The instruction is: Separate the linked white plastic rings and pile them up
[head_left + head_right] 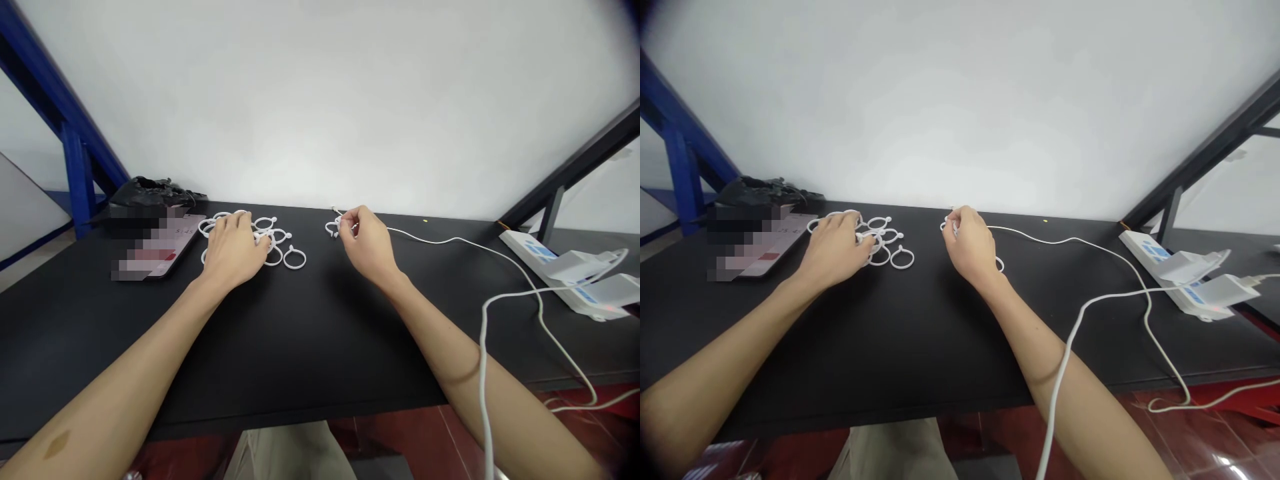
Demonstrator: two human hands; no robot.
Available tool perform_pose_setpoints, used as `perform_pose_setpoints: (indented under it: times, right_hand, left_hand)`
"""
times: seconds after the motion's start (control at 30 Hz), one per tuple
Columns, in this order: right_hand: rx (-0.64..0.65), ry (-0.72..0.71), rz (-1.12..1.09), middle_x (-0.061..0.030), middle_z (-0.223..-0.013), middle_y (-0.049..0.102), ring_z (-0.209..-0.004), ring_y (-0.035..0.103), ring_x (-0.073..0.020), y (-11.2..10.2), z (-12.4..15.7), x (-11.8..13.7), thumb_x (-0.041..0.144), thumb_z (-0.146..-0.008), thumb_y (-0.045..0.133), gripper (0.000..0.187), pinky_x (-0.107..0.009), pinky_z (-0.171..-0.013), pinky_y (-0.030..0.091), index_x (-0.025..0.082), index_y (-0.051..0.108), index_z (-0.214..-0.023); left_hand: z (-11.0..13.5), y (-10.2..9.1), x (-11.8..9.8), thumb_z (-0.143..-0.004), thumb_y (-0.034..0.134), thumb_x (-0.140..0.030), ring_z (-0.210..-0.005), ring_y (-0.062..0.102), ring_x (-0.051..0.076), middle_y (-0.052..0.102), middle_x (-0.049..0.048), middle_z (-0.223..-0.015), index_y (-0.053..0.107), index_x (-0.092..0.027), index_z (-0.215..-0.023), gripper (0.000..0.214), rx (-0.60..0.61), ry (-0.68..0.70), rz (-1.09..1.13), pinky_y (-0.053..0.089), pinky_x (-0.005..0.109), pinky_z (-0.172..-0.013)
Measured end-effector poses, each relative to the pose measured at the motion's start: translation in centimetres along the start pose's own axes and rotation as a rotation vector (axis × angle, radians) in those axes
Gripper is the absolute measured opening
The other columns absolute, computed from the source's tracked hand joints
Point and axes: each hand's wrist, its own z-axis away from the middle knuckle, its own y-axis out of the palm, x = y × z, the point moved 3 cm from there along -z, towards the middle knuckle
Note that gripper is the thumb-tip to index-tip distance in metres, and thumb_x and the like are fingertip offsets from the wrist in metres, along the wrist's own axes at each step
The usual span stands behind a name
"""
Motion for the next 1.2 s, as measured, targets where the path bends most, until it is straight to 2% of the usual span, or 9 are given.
perform_pose_setpoints:
  times: [0.13,0.27,0.4,0.57,0.63,0.87,1.1,1.2]
  right_hand:
    - [0.004,0.115,-0.207,-0.0056,-0.092,0.07,-0.075,0.06,-0.016,0.2,-0.1,-0.7,0.028,-0.088,0.049,0.017,-0.03,-0.071,0.044,0.017,0.06,-0.096]
    - [0.008,0.163,-0.265,-0.0053,-0.092,0.071,-0.071,0.061,-0.0151,0.4,-0.4,-1.3,0.029,-0.088,0.049,0.021,-0.029,-0.07,0.045,0.018,0.062,-0.099]
    - [0.016,0.131,-0.213,-0.0053,-0.093,0.072,-0.073,0.063,-0.0161,0.6,-0.4,-1.6,0.028,-0.089,0.048,0.021,-0.03,-0.072,0.046,0.018,0.063,-0.1]
    - [-0.06,0.001,0.05,-0.0066,-0.101,0.073,-0.084,0.065,-0.0204,0.0,-0.2,-0.9,0.025,-0.093,0.044,0.022,-0.032,-0.075,0.044,0.02,0.063,-0.104]
    - [-0.07,-0.015,0.089,-0.0066,-0.103,0.073,-0.084,0.065,-0.021,-0.1,-0.1,-0.7,0.025,-0.094,0.043,0.024,-0.033,-0.074,0.043,0.021,0.063,-0.106]
    - [-0.031,0.007,0.023,-0.0048,-0.094,0.073,-0.08,0.064,-0.0187,0.1,-0.1,-0.8,0.023,-0.093,0.043,0.024,-0.031,-0.073,0.043,0.021,0.064,-0.104]
    - [0.011,-0.058,0.064,-0.0079,-0.101,0.071,-0.082,0.062,-0.0182,1.0,-0.1,-0.9,0.022,-0.091,0.045,0.022,-0.031,-0.074,0.044,0.018,0.066,-0.099]
    - [0.024,-0.069,-0.01,-0.0061,-0.098,0.072,-0.08,0.062,-0.0172,0.9,0.0,-0.8,0.022,-0.09,0.048,0.02,-0.031,-0.075,0.045,0.018,0.067,-0.095]
  left_hand:
    - [-0.2,-0.8,0.5,-0.086,0.045,-0.036,-0.126,0.047,0.037,0.053,0.0199,-0.136,0.049,-0.007,-0.135,0.057,-0.108,-0.047,0.072,0.04,0.047,-0.104]
    - [-0.4,-0.7,0.8,-0.086,0.049,-0.038,-0.123,0.048,0.036,0.057,0.0178,-0.13,0.054,-0.011,-0.128,0.05,-0.108,-0.043,0.106,0.041,0.047,-0.102]
    - [-0.2,-0.6,0.3,-0.086,0.051,-0.035,-0.124,0.047,0.035,0.059,0.0151,-0.128,0.055,-0.014,-0.127,0.047,-0.083,-0.002,0.093,0.041,0.048,-0.102]
    - [0.0,-0.3,-0.2,-0.085,0.05,-0.027,-0.124,0.044,0.036,0.059,0.0123,-0.129,0.055,-0.017,-0.128,0.045,-0.051,0.042,0.082,0.039,0.049,-0.101]
    - [0.0,-0.1,-0.2,-0.086,0.049,-0.028,-0.123,0.044,0.036,0.06,0.0108,-0.127,0.057,-0.02,-0.125,0.041,-0.042,0.065,0.096,0.038,0.05,-0.1]
    - [0.3,-0.2,-0.7,-0.092,0.045,-0.033,-0.12,0.044,0.035,0.063,0.01,-0.123,0.06,-0.021,-0.119,0.034,-0.097,0.116,0.133,0.036,0.051,-0.098]
    - [1.0,-0.4,-2.2,-0.094,0.044,-0.036,-0.112,0.048,0.031,0.068,0.0065,-0.112,0.066,-0.023,-0.105,0.028,-0.083,0.29,0.193,0.033,0.049,-0.097]
    - [1.1,-0.5,-2.3,-0.094,0.044,-0.033,-0.109,0.049,0.03,0.069,0.0065,-0.107,0.067,-0.023,-0.099,0.026,-0.091,0.296,0.22,0.034,0.049,-0.095]
